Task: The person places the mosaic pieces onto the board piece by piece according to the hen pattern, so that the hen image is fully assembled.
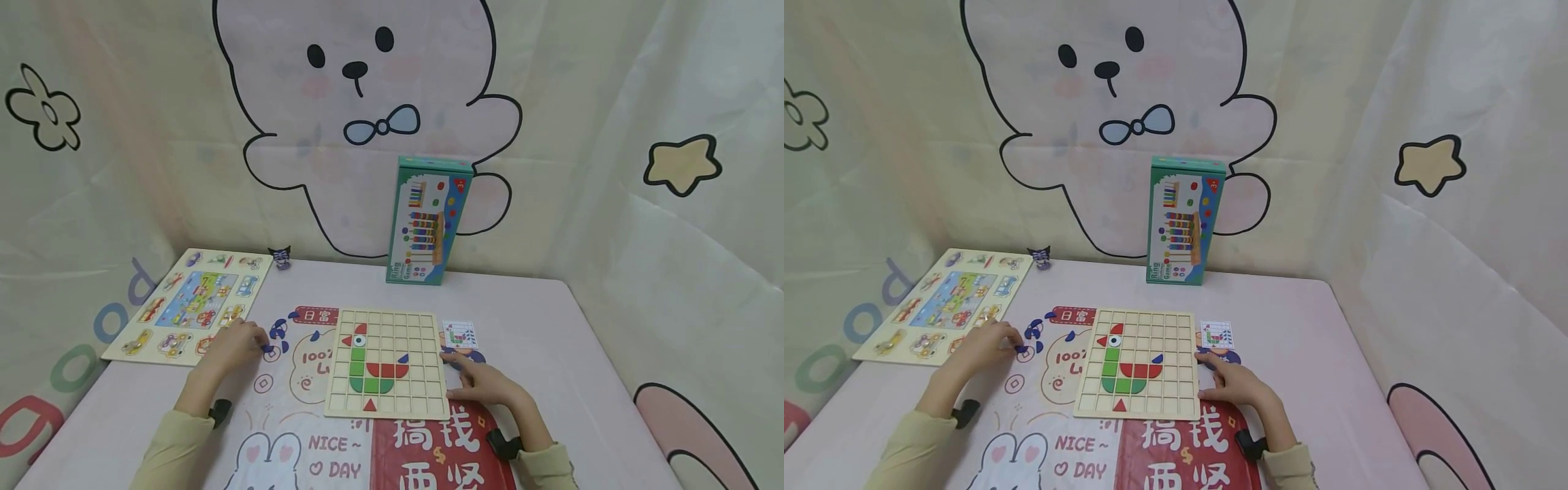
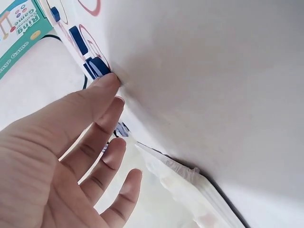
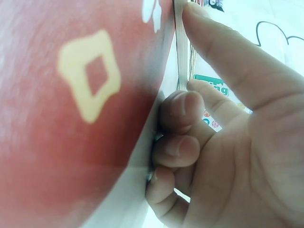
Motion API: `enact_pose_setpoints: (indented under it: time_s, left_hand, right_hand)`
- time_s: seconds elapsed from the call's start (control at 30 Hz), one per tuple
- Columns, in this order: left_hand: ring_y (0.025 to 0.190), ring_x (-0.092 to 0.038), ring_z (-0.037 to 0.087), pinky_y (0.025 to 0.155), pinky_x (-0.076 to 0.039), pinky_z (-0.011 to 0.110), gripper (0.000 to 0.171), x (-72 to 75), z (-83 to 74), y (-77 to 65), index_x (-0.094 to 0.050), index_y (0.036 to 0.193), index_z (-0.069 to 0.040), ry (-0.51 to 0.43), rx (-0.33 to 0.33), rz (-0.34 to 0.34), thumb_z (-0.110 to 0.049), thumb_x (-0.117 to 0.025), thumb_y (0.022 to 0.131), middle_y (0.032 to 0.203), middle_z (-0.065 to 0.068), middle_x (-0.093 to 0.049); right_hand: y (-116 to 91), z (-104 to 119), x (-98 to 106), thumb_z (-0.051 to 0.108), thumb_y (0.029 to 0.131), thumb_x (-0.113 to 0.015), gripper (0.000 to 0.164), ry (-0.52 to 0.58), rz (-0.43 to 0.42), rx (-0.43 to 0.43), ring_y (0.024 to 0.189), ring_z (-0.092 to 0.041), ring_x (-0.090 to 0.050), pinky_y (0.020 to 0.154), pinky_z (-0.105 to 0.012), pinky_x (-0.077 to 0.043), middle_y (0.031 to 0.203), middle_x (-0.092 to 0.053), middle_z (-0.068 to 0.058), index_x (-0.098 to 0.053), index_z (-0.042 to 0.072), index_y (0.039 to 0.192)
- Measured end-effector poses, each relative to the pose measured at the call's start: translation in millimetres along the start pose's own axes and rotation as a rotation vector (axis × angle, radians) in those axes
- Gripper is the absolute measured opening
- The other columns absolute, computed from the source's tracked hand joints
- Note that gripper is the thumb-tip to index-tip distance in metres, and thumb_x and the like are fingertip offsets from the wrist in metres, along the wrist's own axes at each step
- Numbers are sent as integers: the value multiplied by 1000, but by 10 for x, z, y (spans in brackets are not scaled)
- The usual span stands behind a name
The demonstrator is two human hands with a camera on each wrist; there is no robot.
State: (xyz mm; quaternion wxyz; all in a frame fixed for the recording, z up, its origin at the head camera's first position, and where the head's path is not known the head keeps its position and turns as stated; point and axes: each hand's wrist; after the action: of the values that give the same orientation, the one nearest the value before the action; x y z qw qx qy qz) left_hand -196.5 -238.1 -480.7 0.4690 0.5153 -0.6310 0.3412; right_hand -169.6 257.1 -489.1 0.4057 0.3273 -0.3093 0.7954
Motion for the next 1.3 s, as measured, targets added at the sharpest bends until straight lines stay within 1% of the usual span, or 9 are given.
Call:
enact_pose_setpoints:
  time_s: [0.2,0.27,0.53,0.63,0.73,0.9,0.97,1.1,1.3]
  left_hand:
    - [82,-51,21,72,-41,42,13,-2,-22,-17,-72,84,-14,-3,-3,13,-14,-74,71,82,-1,-64]
    - [81,-52,21,72,-42,42,12,-2,-41,-23,-72,83,-13,-9,-5,14,-14,-75,72,82,0,-65]
    - [76,-51,18,71,-43,40,11,-2,-114,-46,-71,82,-12,-33,31,29,-16,-75,72,78,0,-63]
    - [76,-51,17,71,-42,40,11,-18,-148,-50,-71,80,-13,-23,23,15,-19,-75,72,76,-2,-62]
    - [74,-50,16,70,-41,39,11,-42,-195,-49,-70,79,-13,-10,-5,-19,-21,-75,72,74,-3,-61]
    - [73,-49,15,72,-40,39,13,-78,-306,-30,-71,80,-14,-21,-9,-46,-24,-75,72,74,-4,-59]
    - [73,-48,14,74,-39,40,12,-95,-349,-13,-71,80,-15,-27,-12,-48,-24,-75,72,74,-5,-59]
    - [73,-46,13,77,-38,42,12,-134,-444,37,-71,79,-16,-39,-43,-43,-23,-76,72,71,-6,-58]
    - [75,-46,12,79,-38,42,12,-202,-589,112,-71,79,-19,-42,-73,-22,-24,-78,71,71,-9,-59]
  right_hand:
    - [0,-1,0,40,79,-69,71,2,2,4,49,-5,-39,48,-21,-33,61,-46,4,-39,19,140]
    - [-5,1,0,40,79,-69,71,4,3,5,49,-5,-39,48,-21,-33,60,-47,4,-39,19,140]
    - [3,-12,-2,41,79,-69,71,3,2,1,49,-5,-39,48,-21,-34,61,-47,4,-39,19,140]
    - [3,-15,-6,41,79,-70,72,1,-1,10,50,-5,-39,48,-21,-34,61,-47,4,-39,19,140]
    - [0,-13,-4,41,79,-70,72,-1,-3,22,49,-5,-39,48,-21,-34,61,-46,4,-40,18,140]
    - [-1,-10,4,39,79,-70,72,3,-1,17,49,-5,-38,47,-21,-33,61,-46,4,-40,17,140]
    - [0,-9,6,39,79,-70,72,5,2,12,49,-5,-38,47,-21,-33,61,-46,4,-39,17,140]
    - [2,-11,6,40,79,-70,73,1,6,8,49,-5,-38,47,-21,-33,60,-46,4,-39,18,140]
    - [0,-14,2,41,79,-70,73,-2,5,5,49,-5,-39,47,-21,-33,60,-47,4,-39,18,141]
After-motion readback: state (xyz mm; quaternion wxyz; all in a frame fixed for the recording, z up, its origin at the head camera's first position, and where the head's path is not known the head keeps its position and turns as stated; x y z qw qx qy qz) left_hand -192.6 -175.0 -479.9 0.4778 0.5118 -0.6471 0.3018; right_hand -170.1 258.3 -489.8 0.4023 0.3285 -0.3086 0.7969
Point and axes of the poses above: each hand's wrist, its own y-axis towards the middle knuckle, its own x-axis out of the back of the hand, z = x × y
